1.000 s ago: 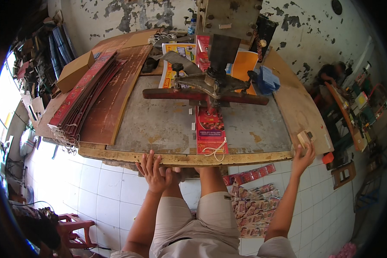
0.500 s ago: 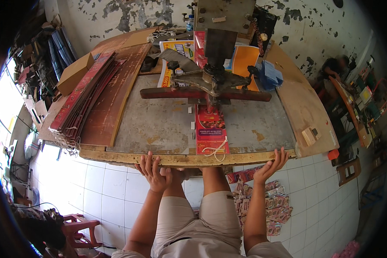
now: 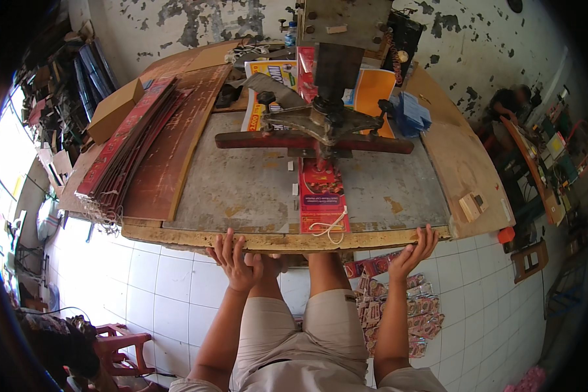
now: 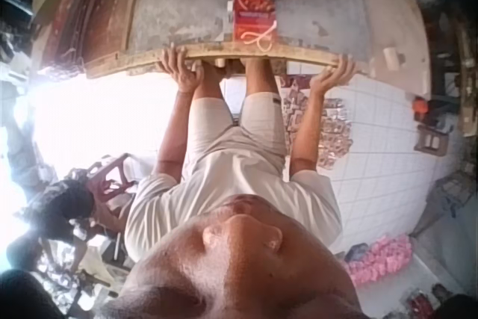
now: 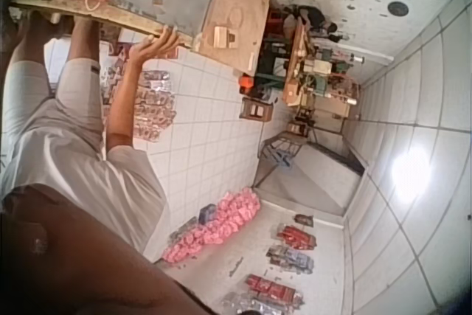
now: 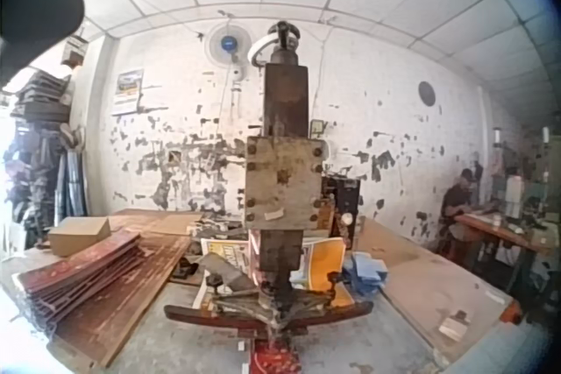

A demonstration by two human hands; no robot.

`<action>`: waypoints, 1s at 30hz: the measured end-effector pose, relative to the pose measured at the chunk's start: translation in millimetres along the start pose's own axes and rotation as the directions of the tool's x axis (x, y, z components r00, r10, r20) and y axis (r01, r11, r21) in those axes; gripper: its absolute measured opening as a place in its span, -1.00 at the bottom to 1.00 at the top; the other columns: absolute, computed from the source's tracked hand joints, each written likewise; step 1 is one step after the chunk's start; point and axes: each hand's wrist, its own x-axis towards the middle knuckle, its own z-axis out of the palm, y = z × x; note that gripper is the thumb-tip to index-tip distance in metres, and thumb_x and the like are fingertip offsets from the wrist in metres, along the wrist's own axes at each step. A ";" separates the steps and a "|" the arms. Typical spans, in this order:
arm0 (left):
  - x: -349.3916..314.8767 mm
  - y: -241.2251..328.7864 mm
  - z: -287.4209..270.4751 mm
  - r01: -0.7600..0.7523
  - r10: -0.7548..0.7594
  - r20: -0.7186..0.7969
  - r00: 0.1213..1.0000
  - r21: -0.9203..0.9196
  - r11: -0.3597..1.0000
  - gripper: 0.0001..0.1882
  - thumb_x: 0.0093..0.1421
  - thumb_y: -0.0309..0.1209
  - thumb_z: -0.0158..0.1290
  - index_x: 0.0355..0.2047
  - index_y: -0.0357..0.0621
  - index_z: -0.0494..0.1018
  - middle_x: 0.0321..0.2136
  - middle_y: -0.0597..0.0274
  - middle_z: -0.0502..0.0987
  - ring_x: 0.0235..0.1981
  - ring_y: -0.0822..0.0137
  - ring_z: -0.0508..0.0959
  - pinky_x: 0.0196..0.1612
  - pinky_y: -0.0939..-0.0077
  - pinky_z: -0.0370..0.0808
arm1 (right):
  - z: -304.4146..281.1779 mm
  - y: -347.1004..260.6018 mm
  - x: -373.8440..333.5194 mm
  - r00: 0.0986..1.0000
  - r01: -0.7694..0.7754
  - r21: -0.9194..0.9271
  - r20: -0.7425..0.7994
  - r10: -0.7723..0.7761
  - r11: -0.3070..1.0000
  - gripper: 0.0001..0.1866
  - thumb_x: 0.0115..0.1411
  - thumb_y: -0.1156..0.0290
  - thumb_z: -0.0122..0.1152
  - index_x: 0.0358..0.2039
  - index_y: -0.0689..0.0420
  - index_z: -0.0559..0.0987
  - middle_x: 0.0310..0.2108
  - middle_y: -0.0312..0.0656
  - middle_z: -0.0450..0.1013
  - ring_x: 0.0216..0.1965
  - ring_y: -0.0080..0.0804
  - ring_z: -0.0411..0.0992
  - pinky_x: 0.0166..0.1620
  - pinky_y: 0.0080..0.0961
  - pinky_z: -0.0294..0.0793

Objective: The person places long red cardboard packaging strips onto a jig and uses a wooden block to apply adhesive labels to them.

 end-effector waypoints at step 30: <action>2.6 4.5 -10.2 0.017 -0.015 0.071 0.997 -0.026 1.000 -0.32 0.31 -0.14 0.16 0.38 -0.09 0.35 0.49 -0.05 0.29 0.57 -0.23 0.11 0.59 -0.36 -0.24 | -20.2 -115.4 42.2 0.899 0.139 0.240 0.376 -0.224 0.961 -0.47 0.49 0.11 0.14 0.32 0.15 0.50 0.39 0.02 0.39 0.48 0.17 0.26 0.48 0.30 0.04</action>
